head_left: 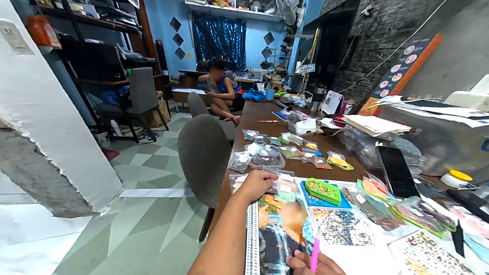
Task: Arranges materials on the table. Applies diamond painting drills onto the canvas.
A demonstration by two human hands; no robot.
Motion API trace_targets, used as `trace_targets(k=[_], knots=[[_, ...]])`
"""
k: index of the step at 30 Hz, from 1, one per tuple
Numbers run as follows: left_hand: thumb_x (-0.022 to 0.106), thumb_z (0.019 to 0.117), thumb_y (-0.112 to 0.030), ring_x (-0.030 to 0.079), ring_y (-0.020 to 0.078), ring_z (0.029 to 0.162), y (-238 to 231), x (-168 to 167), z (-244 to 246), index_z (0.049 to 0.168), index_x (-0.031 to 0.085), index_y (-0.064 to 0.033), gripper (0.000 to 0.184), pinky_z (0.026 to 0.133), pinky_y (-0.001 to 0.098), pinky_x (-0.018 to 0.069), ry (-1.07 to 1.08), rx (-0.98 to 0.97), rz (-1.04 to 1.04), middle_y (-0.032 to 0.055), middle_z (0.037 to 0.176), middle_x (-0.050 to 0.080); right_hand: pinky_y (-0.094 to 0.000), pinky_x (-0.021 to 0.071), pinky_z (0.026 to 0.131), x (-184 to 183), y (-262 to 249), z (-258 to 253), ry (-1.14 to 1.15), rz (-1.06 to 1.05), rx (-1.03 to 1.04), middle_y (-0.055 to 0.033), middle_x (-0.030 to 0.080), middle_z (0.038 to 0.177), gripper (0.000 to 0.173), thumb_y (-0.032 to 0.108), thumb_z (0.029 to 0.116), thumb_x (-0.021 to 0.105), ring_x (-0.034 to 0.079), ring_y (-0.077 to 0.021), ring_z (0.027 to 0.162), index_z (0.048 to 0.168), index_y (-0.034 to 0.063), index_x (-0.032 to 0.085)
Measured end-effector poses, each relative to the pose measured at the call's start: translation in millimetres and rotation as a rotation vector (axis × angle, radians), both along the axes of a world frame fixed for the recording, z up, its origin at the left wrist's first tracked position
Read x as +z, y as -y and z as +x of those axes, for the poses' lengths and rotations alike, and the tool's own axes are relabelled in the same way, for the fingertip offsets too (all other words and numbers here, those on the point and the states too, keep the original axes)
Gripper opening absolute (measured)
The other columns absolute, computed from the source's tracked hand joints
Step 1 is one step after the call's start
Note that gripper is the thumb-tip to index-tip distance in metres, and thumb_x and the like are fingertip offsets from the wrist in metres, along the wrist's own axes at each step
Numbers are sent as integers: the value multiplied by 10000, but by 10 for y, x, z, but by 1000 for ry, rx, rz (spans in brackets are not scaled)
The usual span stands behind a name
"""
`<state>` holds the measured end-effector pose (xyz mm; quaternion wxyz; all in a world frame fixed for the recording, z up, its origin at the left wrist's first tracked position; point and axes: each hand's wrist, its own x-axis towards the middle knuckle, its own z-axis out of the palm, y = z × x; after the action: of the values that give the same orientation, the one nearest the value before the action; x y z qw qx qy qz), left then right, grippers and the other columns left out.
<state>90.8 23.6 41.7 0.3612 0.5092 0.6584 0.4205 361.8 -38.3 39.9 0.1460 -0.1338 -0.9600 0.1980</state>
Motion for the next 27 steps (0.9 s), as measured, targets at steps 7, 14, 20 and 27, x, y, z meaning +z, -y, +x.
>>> trace_targets(k=[7, 14, 20, 27], knots=[[530, 1054, -81, 638, 168, 954, -2, 4, 9, 1217, 701, -28, 243, 869, 358, 514, -10, -8, -1, 121, 1123, 689, -568, 456, 1034, 46, 7, -75, 40, 121, 34, -209, 704, 1243, 232, 52, 1036, 474, 678, -385, 1163, 1103, -14, 686], [533, 1056, -94, 643, 168, 959, 3, 9, 21, 1218, 705, -36, 243, 876, 363, 516, -28, 3, -10, 115, 1121, 695, -595, 461, 1004, 337, -264, -176, 162, -32, 160, -193, 736, 968, 224, 30, 1006, 500, 717, -373, 946, 1118, -11, 690], [523, 1060, -96, 644, 172, 1036, 7, 40, 3, 1246, 693, -35, 259, 938, 374, 503, -23, -10, -29, 118, 1188, 687, -261, 583, 720, 263, -629, -328, -378, -510, 71, 31, 688, 856, 476, 459, 1096, 392, 669, -42, 765, 1269, 73, 610], [521, 1063, -100, 645, 170, 1017, 1, 52, -4, 1246, 689, -33, 257, 924, 365, 507, -23, -18, -36, 117, 1168, 687, -111, 475, 583, 60, -685, -419, -453, -554, -13, 134, 615, 750, 401, 395, 1100, 422, 555, 86, 639, 894, 134, 647]])
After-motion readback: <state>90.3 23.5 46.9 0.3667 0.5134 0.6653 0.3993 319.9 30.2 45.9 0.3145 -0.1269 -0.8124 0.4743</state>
